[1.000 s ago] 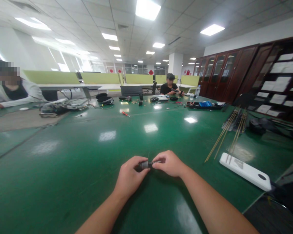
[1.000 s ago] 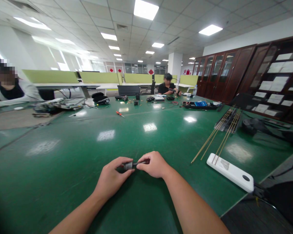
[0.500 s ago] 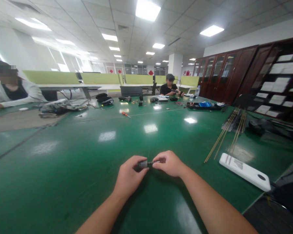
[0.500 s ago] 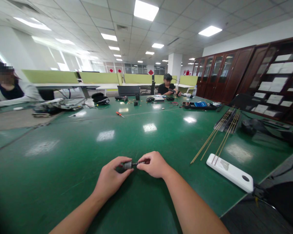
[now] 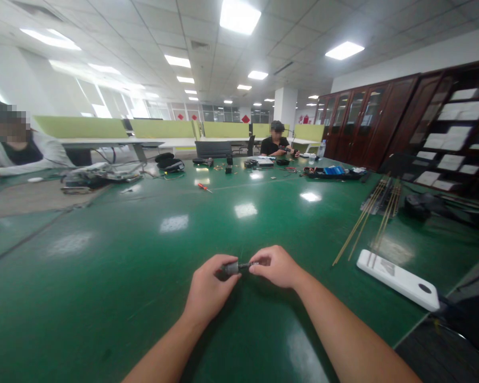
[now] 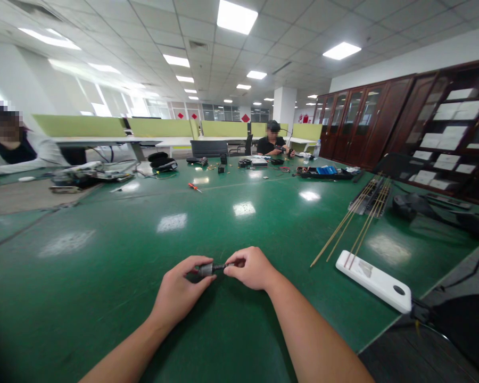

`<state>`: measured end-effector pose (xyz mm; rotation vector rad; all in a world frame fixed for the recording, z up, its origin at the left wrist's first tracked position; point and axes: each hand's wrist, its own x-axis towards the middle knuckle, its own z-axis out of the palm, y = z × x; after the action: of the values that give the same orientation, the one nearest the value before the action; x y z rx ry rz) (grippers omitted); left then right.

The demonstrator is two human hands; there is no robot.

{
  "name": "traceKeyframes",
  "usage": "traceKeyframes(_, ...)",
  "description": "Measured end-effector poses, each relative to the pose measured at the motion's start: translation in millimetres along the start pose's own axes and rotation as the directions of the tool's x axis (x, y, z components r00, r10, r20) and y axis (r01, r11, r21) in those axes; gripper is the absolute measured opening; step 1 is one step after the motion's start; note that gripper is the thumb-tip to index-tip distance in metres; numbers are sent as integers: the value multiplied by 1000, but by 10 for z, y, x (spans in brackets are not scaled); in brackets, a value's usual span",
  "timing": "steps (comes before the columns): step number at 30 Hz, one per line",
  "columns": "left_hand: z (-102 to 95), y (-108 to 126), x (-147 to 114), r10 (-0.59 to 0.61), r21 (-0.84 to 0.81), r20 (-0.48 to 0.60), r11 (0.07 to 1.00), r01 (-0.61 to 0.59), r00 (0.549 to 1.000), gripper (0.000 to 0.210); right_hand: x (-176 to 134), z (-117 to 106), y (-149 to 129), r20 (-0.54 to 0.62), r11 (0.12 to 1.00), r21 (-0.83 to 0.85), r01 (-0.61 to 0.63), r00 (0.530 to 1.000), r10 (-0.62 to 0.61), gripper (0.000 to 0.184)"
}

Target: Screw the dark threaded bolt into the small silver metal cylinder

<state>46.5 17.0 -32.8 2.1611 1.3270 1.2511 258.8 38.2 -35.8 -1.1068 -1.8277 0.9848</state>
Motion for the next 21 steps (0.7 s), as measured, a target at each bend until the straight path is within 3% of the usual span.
traceKeyframes(21,-10,-5,11,0,13,-31,1000,0,1000,22,2,-31,20,-28,1000,-24,-13,1000,12,15)
